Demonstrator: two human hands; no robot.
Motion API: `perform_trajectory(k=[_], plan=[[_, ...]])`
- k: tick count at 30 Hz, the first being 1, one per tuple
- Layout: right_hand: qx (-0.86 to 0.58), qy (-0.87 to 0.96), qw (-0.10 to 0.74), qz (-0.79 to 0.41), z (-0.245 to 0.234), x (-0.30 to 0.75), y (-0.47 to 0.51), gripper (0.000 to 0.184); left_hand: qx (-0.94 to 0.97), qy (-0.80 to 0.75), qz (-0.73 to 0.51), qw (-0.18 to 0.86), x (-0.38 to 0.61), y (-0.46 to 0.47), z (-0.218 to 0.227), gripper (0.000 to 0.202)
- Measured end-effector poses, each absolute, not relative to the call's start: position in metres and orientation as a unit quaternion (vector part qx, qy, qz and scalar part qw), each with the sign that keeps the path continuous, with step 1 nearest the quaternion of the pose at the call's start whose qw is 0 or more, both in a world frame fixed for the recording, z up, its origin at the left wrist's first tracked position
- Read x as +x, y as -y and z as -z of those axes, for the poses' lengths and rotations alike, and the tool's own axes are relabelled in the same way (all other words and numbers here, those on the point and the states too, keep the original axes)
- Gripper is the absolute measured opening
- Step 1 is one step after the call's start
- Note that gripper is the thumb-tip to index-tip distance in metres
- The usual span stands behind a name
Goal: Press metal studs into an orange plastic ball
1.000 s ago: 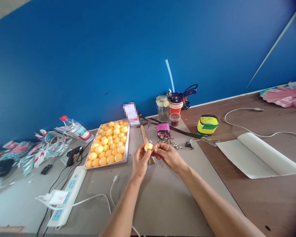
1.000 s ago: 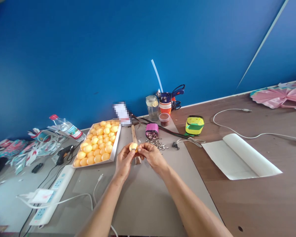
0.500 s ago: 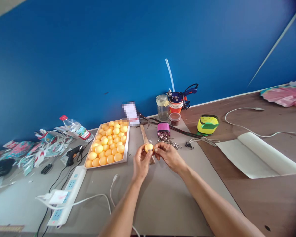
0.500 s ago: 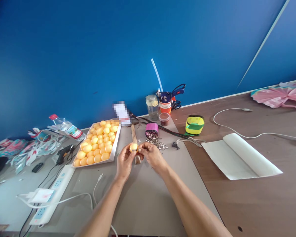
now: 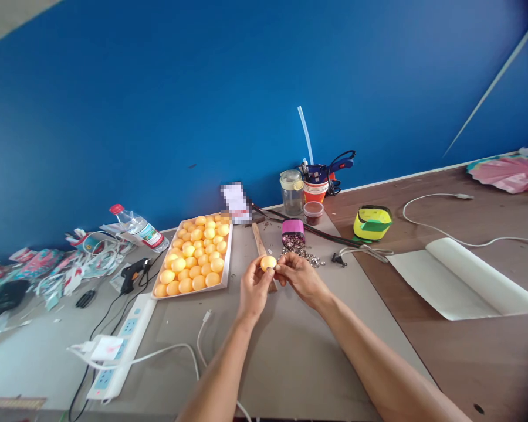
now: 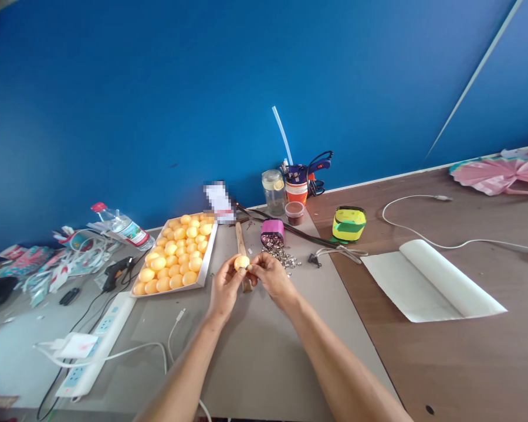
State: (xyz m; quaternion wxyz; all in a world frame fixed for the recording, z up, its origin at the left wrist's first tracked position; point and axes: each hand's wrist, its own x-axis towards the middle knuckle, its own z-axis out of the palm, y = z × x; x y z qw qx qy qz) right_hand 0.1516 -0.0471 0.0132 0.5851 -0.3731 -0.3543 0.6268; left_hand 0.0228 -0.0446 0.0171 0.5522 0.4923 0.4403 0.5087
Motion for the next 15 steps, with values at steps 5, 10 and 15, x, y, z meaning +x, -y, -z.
perform_trajectory(k=[5,10,15], plan=[[-0.478,0.417,0.558,-0.535,-0.011,0.17,0.041,0.015,0.396,-0.393,-0.539,0.632,0.02,0.036,-0.023,0.039],[-0.706,0.606,0.317,-0.183,-0.007,0.179,0.044,0.027,0.38,-0.38,-0.535,0.652,0.018,0.035,-0.025,0.043],[-0.718,0.672,0.161,-0.084,-0.008,0.171,0.048,0.026,0.425,-0.423,-0.536,0.594,0.022,0.038,-0.019,0.046]])
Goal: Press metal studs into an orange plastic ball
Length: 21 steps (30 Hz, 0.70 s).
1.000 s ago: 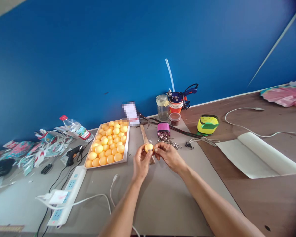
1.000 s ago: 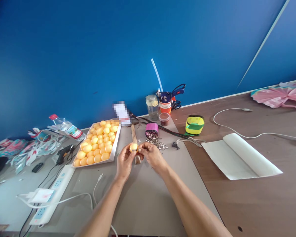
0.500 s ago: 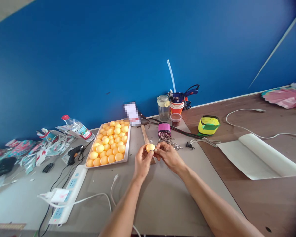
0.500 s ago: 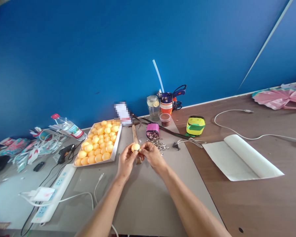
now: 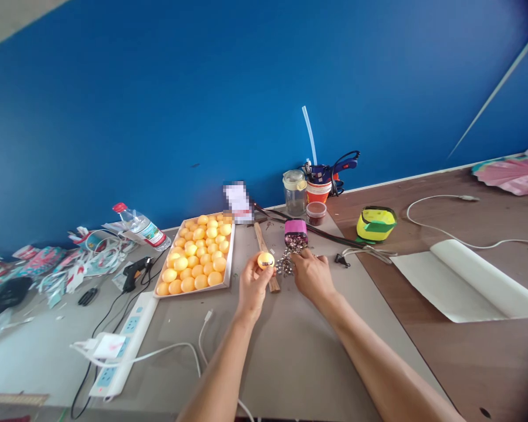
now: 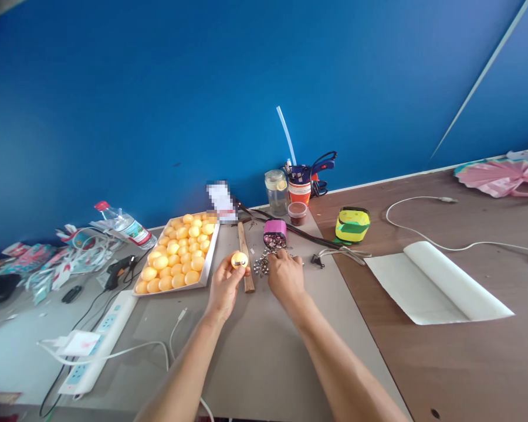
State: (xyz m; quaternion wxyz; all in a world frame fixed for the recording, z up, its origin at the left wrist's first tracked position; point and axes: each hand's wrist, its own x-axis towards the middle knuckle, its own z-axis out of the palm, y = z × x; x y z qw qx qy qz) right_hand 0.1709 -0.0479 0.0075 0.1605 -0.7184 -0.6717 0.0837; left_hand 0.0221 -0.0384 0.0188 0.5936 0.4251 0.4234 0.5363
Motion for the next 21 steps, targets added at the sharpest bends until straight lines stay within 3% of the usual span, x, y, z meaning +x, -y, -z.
perform_trajectory(k=[14,21], plan=[[-0.681,0.698,0.204,-0.089,-0.0053,0.1645,0.0478,0.026,0.464,-0.442,-0.531,0.554,0.0235,0.0387,-0.0127,0.055],[-0.682,0.693,0.222,-0.074,-0.0012,0.161,0.0444,0.019,0.457,-0.444,-0.518,0.571,0.0236,0.0397,-0.0183,0.05]])
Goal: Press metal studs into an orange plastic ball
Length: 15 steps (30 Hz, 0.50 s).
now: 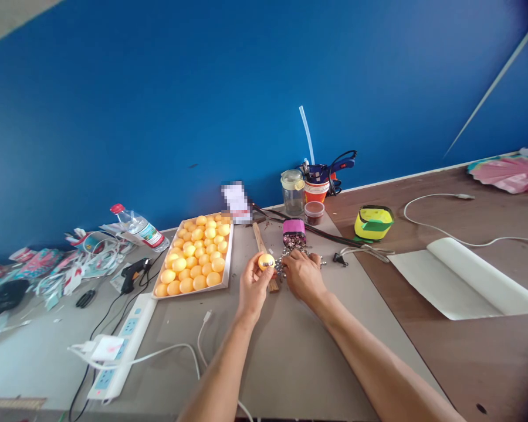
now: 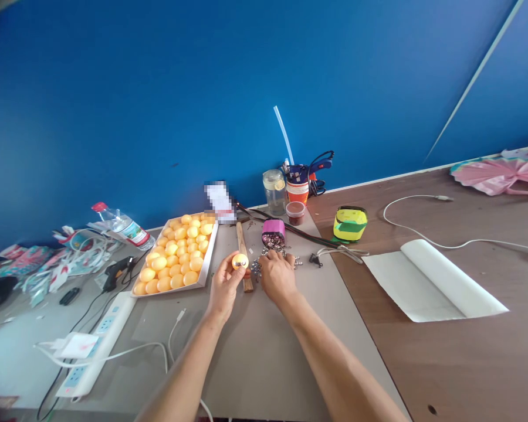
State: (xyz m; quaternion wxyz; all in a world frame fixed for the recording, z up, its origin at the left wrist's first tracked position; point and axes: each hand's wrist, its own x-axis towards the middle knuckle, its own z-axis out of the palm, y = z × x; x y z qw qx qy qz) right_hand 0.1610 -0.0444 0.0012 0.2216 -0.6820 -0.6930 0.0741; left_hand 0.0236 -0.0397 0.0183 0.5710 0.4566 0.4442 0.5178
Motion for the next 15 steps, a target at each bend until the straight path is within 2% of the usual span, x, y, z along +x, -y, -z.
perform_trajectory(k=[5,10,12,15], plan=[[-0.678,0.678,0.273,-0.073,0.001,0.163,0.045,0.018,0.378,-0.394,-0.518,0.659,0.022,0.039,-0.023,0.047],[-0.674,0.638,0.36,-0.093,0.003,0.166,0.043,0.018,0.335,-0.343,-0.505,0.718,0.019,0.038,-0.028,0.042],[-0.665,0.609,0.41,-0.139,0.0,0.166,0.043,0.014,0.323,-0.329,-0.503,0.731,0.018,0.038,-0.029,0.039],[-0.649,0.531,0.471,-0.275,-0.007,0.165,0.043,0.008,0.311,-0.316,-0.497,0.746,0.016,0.038,-0.03,0.037]])
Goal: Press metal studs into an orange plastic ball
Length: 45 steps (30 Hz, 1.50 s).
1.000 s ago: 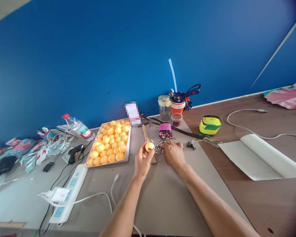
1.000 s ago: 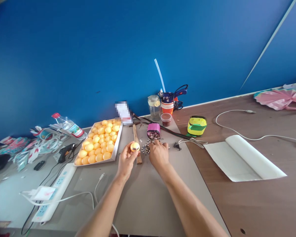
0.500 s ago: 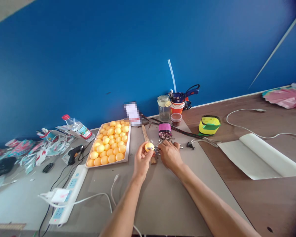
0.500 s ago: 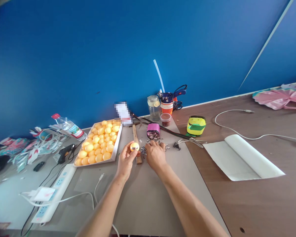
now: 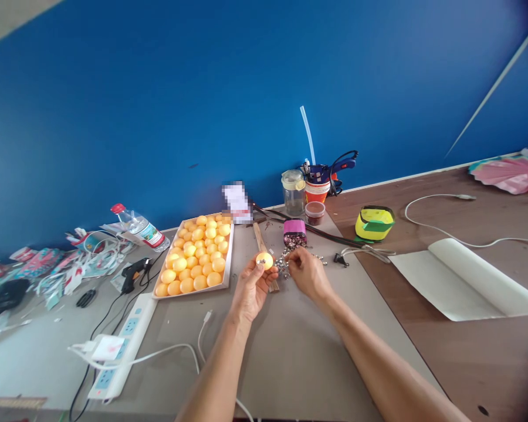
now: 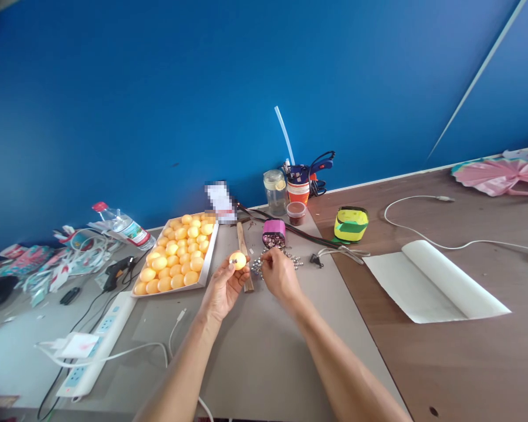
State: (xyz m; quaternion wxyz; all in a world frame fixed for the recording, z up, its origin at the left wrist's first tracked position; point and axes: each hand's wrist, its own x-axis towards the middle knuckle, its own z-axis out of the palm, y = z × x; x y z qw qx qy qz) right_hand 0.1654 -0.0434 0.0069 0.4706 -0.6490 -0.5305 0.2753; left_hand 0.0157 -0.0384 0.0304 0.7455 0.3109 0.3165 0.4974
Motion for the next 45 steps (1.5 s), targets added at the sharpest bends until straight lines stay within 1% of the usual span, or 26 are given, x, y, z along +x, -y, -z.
perform_trajectory(k=[2,3,7,9,13,21,29,38,45], plan=[[-0.622,0.472,0.505,-0.367,-0.012,0.164,0.044,0.003,0.307,-0.31,-0.495,0.752,0.015,0.038,-0.03,0.036],[-0.597,0.45,0.527,-0.404,-0.014,0.163,0.044,0.003,0.306,-0.308,-0.494,0.753,0.014,0.038,-0.03,0.035],[-0.441,0.364,0.612,-0.546,-0.02,0.159,0.046,0.023,0.303,-0.305,-0.494,0.756,0.013,0.038,-0.029,0.034],[-0.372,0.311,0.625,-0.612,-0.022,0.158,0.047,0.028,0.303,-0.308,-0.491,0.756,0.013,0.038,-0.029,0.034],[-0.298,0.28,0.607,-0.682,-0.029,0.158,0.051,0.025,0.321,-0.309,-0.489,0.75,0.014,0.039,-0.03,0.036],[-0.297,0.292,0.602,-0.682,-0.029,0.156,0.054,0.023,0.373,-0.331,-0.486,0.718,0.018,0.04,-0.03,0.039],[-0.307,0.319,0.595,-0.671,-0.024,0.154,0.053,0.027,0.396,-0.342,-0.5,0.691,0.018,0.04,-0.027,0.042],[-0.346,0.358,0.577,-0.647,-0.025,0.154,0.054,0.029,0.416,-0.353,-0.491,0.679,0.019,0.04,-0.026,0.041],[-0.357,0.376,0.562,-0.644,-0.021,0.159,0.052,0.025,0.448,-0.355,-0.471,0.672,0.018,0.041,-0.025,0.042]])
